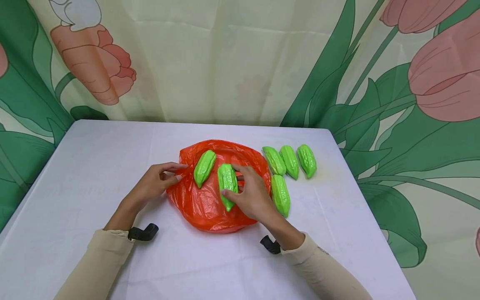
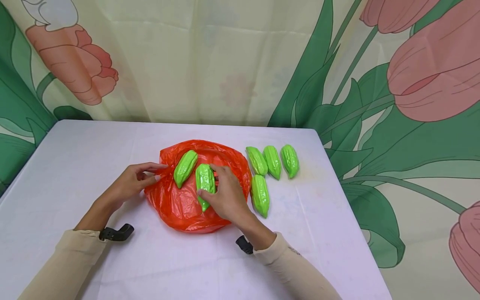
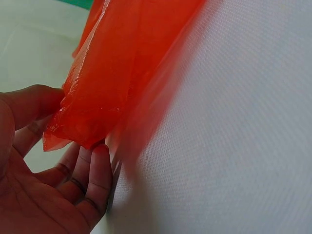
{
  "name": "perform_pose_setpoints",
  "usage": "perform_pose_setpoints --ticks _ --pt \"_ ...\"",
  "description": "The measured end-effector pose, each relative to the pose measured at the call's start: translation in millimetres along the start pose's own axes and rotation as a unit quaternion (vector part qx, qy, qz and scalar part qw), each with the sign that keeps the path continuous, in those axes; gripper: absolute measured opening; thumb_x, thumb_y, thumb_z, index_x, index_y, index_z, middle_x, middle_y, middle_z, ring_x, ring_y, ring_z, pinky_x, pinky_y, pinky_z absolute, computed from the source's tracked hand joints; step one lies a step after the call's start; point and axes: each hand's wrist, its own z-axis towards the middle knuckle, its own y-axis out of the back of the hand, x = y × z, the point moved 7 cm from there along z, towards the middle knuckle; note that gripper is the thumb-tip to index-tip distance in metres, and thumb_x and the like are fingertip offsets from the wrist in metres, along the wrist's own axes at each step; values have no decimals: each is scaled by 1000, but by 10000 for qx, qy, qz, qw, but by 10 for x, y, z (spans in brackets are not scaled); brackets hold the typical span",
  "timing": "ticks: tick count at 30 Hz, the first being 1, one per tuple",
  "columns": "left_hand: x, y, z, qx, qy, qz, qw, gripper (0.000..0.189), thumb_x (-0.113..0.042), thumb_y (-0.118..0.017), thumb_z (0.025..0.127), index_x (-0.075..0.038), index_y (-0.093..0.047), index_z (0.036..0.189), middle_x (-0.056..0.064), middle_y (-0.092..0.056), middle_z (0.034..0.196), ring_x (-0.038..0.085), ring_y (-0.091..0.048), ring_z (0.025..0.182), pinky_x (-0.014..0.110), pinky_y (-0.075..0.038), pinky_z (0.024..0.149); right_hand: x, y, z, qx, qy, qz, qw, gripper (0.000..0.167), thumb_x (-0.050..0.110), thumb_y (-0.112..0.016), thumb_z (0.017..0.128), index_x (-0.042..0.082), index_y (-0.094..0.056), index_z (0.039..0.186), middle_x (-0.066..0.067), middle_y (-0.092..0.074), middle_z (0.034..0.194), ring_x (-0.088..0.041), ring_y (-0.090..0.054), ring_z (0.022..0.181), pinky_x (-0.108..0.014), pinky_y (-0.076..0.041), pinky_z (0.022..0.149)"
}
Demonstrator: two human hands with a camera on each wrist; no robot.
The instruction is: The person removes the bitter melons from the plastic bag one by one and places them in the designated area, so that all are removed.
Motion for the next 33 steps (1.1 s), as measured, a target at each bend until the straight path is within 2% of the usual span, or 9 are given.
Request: perform_pose_setpoints --ticks 6,11,21,33 --pt "-1 -4 2 5 8 38 10000 42 -8 -62 104 -13 -66 145 18 -64 142 26 -55 90 26 -50 66 -71 117 -12 -133 -116 172 9997 79 19 -88 89 15 -49 158 -6 -56 144 -28 -61 131 -43 -65 90" --pt "-3 -6 7 -1 -15 66 10000 42 -8 -62 103 -13 -66 145 18 -65 142 27 -56 90 27 -51 66 -141 233 -15 -213 -152 345 9991 79 16 -87 89 12 -49 157 -9 -55 145 -30 -61 131 -45 -64 93" --pt "-2 -14 17 4 20 117 9999 42 -8 -62 103 -13 -66 145 18 -65 141 27 -55 90 27 -50 65 -310 487 -12 -422 -174 295 9985 80 16 -85 90 11 -46 160 -11 -53 149 -32 -62 132 -44 -63 96" --pt "-13 -14 25 13 51 133 9999 42 -7 -61 103 -12 -66 145 18 -64 143 28 -56 91 27 -51 66 -577 849 -29 -746 -534 257 9955 79 15 -84 92 11 -45 161 -16 -50 154 -35 -60 136 -48 -58 103"
